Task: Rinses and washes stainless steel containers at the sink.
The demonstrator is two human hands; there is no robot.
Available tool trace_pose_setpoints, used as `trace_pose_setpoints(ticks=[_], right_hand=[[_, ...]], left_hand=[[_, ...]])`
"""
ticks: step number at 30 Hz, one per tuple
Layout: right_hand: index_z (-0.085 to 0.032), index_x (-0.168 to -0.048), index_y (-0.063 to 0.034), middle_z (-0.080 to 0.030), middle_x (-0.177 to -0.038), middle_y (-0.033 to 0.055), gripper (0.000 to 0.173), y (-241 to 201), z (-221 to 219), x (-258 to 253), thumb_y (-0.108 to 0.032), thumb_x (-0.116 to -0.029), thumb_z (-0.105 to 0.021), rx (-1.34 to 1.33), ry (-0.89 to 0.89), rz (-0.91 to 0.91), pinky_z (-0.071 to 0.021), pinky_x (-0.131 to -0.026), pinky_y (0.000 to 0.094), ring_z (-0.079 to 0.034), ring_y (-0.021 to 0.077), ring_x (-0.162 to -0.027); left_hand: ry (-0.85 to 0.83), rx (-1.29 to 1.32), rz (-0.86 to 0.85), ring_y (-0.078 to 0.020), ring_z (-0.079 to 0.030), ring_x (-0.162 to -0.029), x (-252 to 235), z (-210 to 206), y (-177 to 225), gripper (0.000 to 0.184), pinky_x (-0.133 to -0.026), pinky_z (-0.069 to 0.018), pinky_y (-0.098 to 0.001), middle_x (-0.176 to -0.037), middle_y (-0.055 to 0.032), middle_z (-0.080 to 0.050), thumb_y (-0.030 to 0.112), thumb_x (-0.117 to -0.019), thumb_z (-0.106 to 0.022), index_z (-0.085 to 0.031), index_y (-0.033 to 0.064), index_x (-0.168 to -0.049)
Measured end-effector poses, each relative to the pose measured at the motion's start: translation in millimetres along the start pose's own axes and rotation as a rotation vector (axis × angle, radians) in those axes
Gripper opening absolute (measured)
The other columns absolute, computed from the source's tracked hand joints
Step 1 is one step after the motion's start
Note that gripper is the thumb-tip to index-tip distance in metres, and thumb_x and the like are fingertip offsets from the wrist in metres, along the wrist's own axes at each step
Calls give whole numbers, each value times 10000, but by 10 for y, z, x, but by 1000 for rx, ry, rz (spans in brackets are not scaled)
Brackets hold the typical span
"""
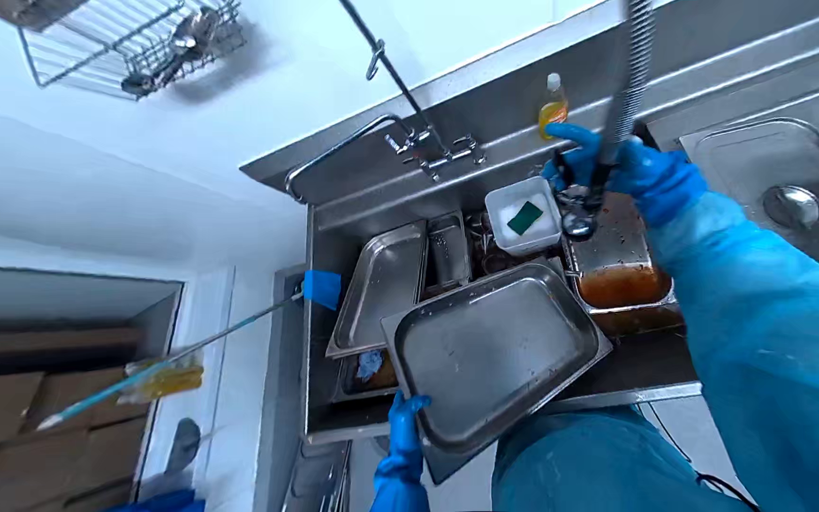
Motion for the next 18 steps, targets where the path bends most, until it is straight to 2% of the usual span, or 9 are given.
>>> trace_pose_setpoints(ticks=[1,3,5,6,9,11,13,16,18], right_hand=[[-220,-1634,-168,-685,-1226,109,1271,-177,-98,137,-882,-680,-661,101,-27,0,-583,-842,361,-673,203,-1008],[-294,-1617,-166,-662,-1192,98,1085,-430,-252,341,-522,-742,-829,243,0,-101,-578,-852,324,-653,176,-991],[-454,-1534,-170,-666,-1087,82,847,-565,-332,420,-172,-750,-773,411,190,-204,-578,-783,316,-645,165,-896],[-522,-1479,-164,-666,-1046,69,756,-575,-388,418,-74,-756,-722,490,310,-231,-564,-747,322,-633,157,-859],[-636,-1310,-115,-672,-984,22,506,-382,-636,296,-41,-816,-714,553,623,-267,-550,-705,296,-623,102,-803],[-661,-1193,-95,-664,-926,-9,326,-143,-854,143,-139,-882,-746,469,794,-207,-555,-705,278,-624,80,-776],[-651,-1064,-94,-639,-804,-22,174,64,-1100,-42,-231,-972,-704,341,949,-53,-551,-653,281,-611,93,-685],[-610,-849,-111,-559,-613,-31,243,329,-1486,-300,-262,-1040,-604,168,1133,178,-501,-522,276,-540,101,-517],[-530,-737,-140,-480,-545,-39,342,481,-1756,-494,-247,-1061,-543,45,1133,261,-468,-474,275,-478,100,-456]], left_hand=[[3,23,21,-279,-664,-979,-64,-47,-92,690,-785,-575,-484,-1158,-215,-660,68,-707,-686,-524,-18,-1372],[8,72,56,-289,-658,-951,-226,-71,-270,663,-769,-571,-488,-1134,-227,-654,56,-725,-677,-518,-30,-1363],[4,125,81,-289,-656,-907,-435,-106,-460,585,-739,-571,-477,-1081,-231,-651,40,-760,-666,-521,-48,-1319],[-5,140,103,-296,-652,-910,-532,-136,-547,542,-748,-567,-482,-1073,-236,-648,33,-781,-657,-526,-54,-1301],[-61,139,159,-313,-662,-916,-792,-220,-772,472,-760,-565,-499,-1067,-244,-664,48,-829,-638,-553,-40,-1285],[-107,150,167,-322,-668,-928,-895,-258,-845,503,-762,-569,-516,-1074,-243,-669,65,-817,-639,-552,-21,-1306],[-138,161,169,-327,-670,-934,-978,-293,-858,523,-758,-570,-519,-1081,-238,-671,84,-813,-647,-546,-7,-1319],[-171,194,188,-344,-668,-1028,-1067,-300,-814,566,-834,-569,-540,-1179,-245,-663,121,-869,-664,-509,21,-1404],[-193,220,175,-340,-661,-1080,-1139,-290,-764,556,-884,-566,-534,-1229,-246,-651,151,-916,-668,-492,15,-1425]])
Point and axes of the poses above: each hand's wrist, its own x-axis away from the middle knuckle, its own z-axis out of the back of the hand, y = z × x, the point moved 8 cm from there along -x, towards the middle knuckle
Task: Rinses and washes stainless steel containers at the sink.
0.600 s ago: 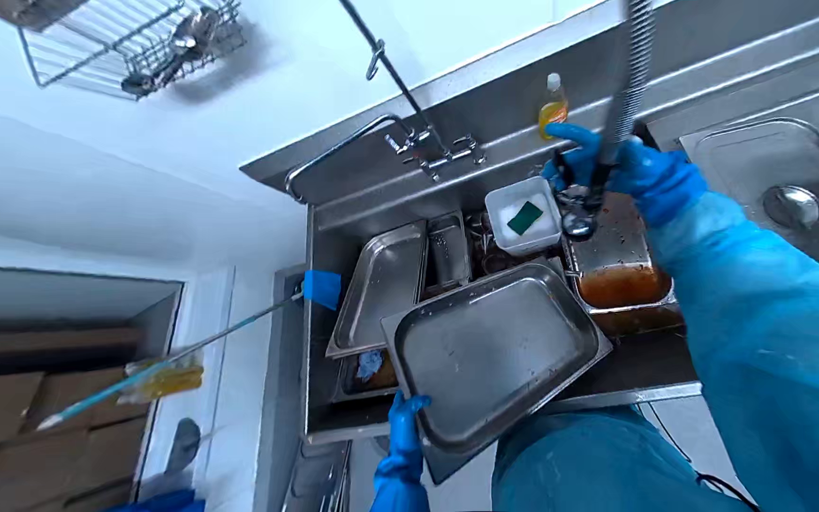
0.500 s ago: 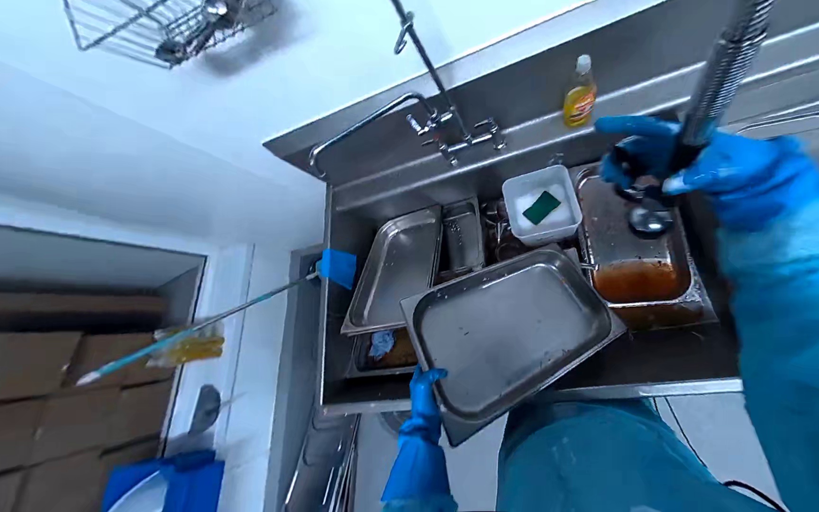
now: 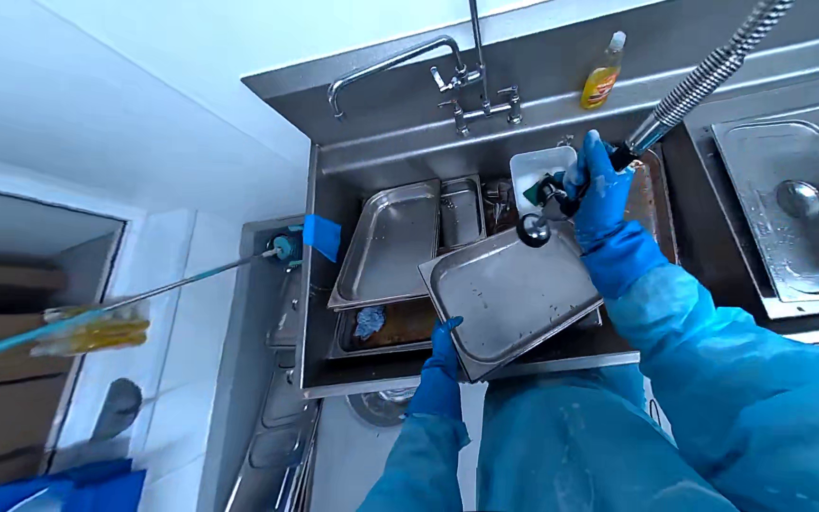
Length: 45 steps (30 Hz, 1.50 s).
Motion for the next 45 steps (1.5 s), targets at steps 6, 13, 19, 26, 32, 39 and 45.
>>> trace_pose_setpoints(ticks=[6,13,19,26,32,39,45], right_hand=[[-495,-700,-151,-439,-524,-41,399,272,-593,311,-256,-1084,-474,-174,-133,-115,-508,-498,318,-459,117,-436],[-492,-688,-142,-447,-513,-32,412,266,-948,404,-255,-1084,-467,-177,-172,-53,-505,-505,326,-465,121,-437],[-479,-688,-131,-420,-515,-26,423,365,-1212,567,-240,-1093,-429,-244,-316,-156,-478,-480,321,-436,123,-428],[-496,-685,-129,-431,-518,-32,418,369,-919,685,-231,-1087,-441,-189,-280,-151,-466,-475,300,-433,110,-429],[-478,-696,-131,-428,-523,-21,411,143,-849,674,-225,-1092,-420,-220,-278,-93,-475,-486,321,-441,124,-438],[-495,-686,-135,-430,-506,-36,401,-40,-953,919,-204,-1073,-416,-250,-507,-277,-507,-515,320,-472,113,-438],[-559,-752,-102,-514,-555,-24,269,27,-344,702,-145,-1017,-575,105,-414,-116,-483,-489,284,-507,102,-467]], left_hand=[[-22,6,-27,-335,-640,-1130,-70,121,47,516,-951,-536,-527,-1266,-245,-639,188,-955,-685,-518,-8,-1403],[-36,-64,-79,-341,-619,-1175,-117,262,123,560,-964,-522,-560,-1297,-225,-633,140,-870,-715,-557,20,-1393],[-7,-82,-136,-339,-640,-1129,-71,290,328,609,-933,-539,-547,-1268,-234,-645,64,-828,-713,-544,20,-1411],[133,-146,-163,-340,-641,-1137,211,360,633,651,-911,-536,-585,-1250,-202,-668,38,-745,-723,-599,48,-1384],[199,-210,-298,-307,-665,-1096,472,360,928,689,-890,-551,-573,-1201,-169,-694,29,-678,-737,-629,70,-1358],[249,-295,-502,-206,-682,-1076,978,230,1347,764,-919,-559,-462,-1199,-119,-711,-19,-647,-751,-613,87,-1392],[240,-267,-603,-185,-676,-1098,1318,304,1440,760,-929,-566,-410,-1266,-116,-686,-61,-704,-722,-572,88,-1434]])
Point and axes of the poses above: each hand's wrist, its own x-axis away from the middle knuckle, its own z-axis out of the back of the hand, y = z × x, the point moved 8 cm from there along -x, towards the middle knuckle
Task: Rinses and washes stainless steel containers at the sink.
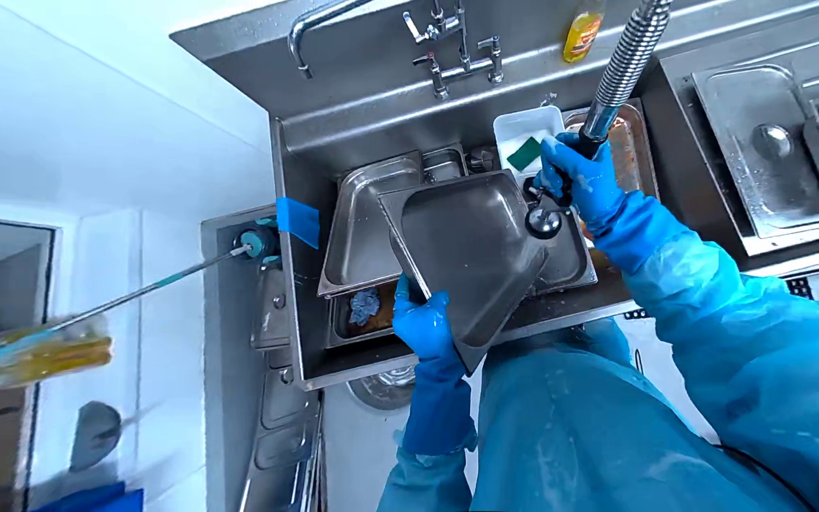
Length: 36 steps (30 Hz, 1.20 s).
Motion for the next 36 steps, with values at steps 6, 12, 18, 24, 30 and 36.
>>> trace_pose_setpoints(ticks=[6,12,18,24,30,36], right_hand=[[-514,-690,-120,-448,-512,-26,367,-153,25,32,-185,-1050,-489,-237,93,36,-492,-498,317,-462,113,-436],[-509,-694,-122,-449,-506,-21,388,-525,-310,-120,-190,-1064,-413,-569,104,325,-499,-507,333,-467,119,-435],[-492,-672,-117,-444,-510,-16,393,-536,-380,-301,-180,-1059,-459,-423,-57,144,-521,-526,348,-480,126,-442],[-501,-682,-115,-450,-496,-10,372,-652,-324,-397,-180,-1042,-435,-563,57,413,-506,-517,355,-484,136,-439],[-540,-719,-89,-501,-526,7,305,-656,-144,-508,-133,-1018,-501,-342,123,478,-502,-487,330,-512,134,-451],[-594,-779,-96,-568,-577,-8,211,-600,18,-545,-125,-988,-588,-125,113,515,-500,-479,314,-532,112,-471]], left_hand=[[57,-59,16,-217,-651,-1154,67,29,163,754,-962,-545,-435,-1298,-141,-663,-43,-740,-730,-541,86,-1459],[135,10,165,-248,-667,-1056,14,170,102,698,-870,-564,-465,-1208,-152,-687,-100,-707,-739,-609,57,-1375],[195,0,216,-282,-661,-1060,-26,365,-16,670,-864,-555,-506,-1196,-177,-686,-84,-682,-740,-628,18,-1335],[197,-47,219,-281,-638,-1128,-21,328,42,693,-914,-536,-508,-1244,-170,-672,-108,-672,-762,-626,23,-1339],[158,-79,190,-282,-637,-1165,-12,443,45,730,-945,-528,-529,-1284,-155,-671,-76,-665,-770,-626,58,-1367],[150,-104,157,-262,-647,-1128,-58,595,71,759,-927,-537,-507,-1260,-149,-678,-73,-653,-770,-621,74,-1383]])
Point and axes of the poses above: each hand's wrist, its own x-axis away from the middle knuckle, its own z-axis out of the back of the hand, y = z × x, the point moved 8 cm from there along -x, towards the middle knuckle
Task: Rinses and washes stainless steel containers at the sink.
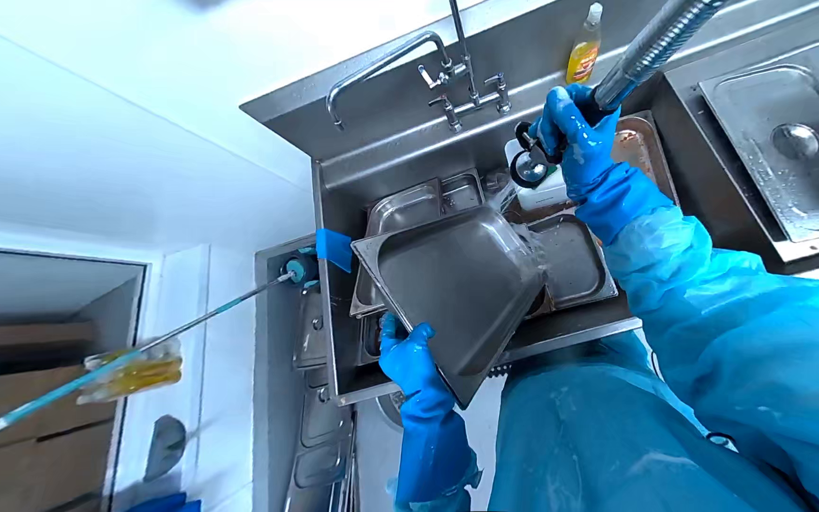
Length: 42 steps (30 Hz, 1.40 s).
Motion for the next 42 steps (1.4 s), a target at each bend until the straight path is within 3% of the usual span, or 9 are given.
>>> trace_pose_setpoints(ticks=[8,16,20,23,25,29,35,39,42], right_hand=[[-526,-706,-83,-497,-512,15,335,26,-288,-25,-125,-1031,-455,-250,80,-37,-521,-486,349,-514,145,-434],[-549,-737,-96,-498,-535,-3,313,344,-144,-7,-170,-1038,-509,-47,4,-179,-536,-530,359,-508,136,-456],[-551,-741,-122,-510,-555,-21,292,394,-141,91,-179,-1026,-529,36,10,-207,-521,-535,334,-513,121,-480],[-555,-744,-114,-500,-552,-16,295,349,-238,95,-180,-1030,-518,24,20,-207,-516,-531,335,-501,125,-473],[-558,-738,-114,-494,-539,-21,330,287,-319,45,-192,-1050,-483,-17,47,-207,-532,-541,343,-505,126,-464],[-557,-743,-126,-505,-555,-31,383,53,-347,-88,-207,-1081,-397,-135,96,-177,-526,-531,319,-504,110,-468],[-527,-738,-128,-496,-540,-21,406,-372,-292,-499,-195,-1096,-347,-174,149,-1,-537,-521,337,-513,129,-459],[-531,-713,-112,-482,-526,-18,378,-446,-360,-601,-185,-1067,-420,-102,11,-24,-531,-525,355,-501,130,-454],[-616,-803,-59,-575,-597,8,276,-357,-236,-513,-184,-1035,-533,83,-100,-117,-517,-489,315,-544,129,-480]], left_hand=[[-51,31,-100,-220,-645,-1148,-136,66,152,774,-951,-537,-438,-1295,-148,-665,-95,-662,-733,-595,59,-1407],[-92,224,-373,-144,-664,-1127,-354,360,201,818,-936,-567,-321,-1294,-153,-665,-98,-635,-658,-527,-16,-1438],[-1,135,-618,-160,-672,-1152,-334,360,473,850,-975,-555,-335,-1309,-194,-666,-50,-604,-685,-519,-54,-1438],[120,0,-747,-236,-685,-1136,-254,275,587,723,-939,-557,-427,-1310,-178,-676,5,-669,-700,-612,2,-1388],[183,-84,-848,-293,-664,-1203,-193,176,649,616,-954,-539,-458,-1419,-164,-615,56,-721,-674,-674,37,-1336],[148,-26,-833,-221,-584,-1334,-290,-25,703,605,-1080,-491,-412,-1471,-95,-585,14,-731,-664,-675,41,-1335],[175,12,-744,-193,-651,-1229,-339,-42,849,672,-993,-534,-414,-1423,-47,-631,-73,-698,-704,-677,91,-1349],[164,-36,-829,-208,-610,-1298,-209,-16,1092,627,-1042,-513,-437,-1444,-75,-611,-45,-746,-666,-657,61,-1364],[183,-162,-1060,-284,-504,-1412,91,-36,1324,589,-1130,-446,-468,-1465,-96,-592,44,-786,-611,-646,51,-1374]])
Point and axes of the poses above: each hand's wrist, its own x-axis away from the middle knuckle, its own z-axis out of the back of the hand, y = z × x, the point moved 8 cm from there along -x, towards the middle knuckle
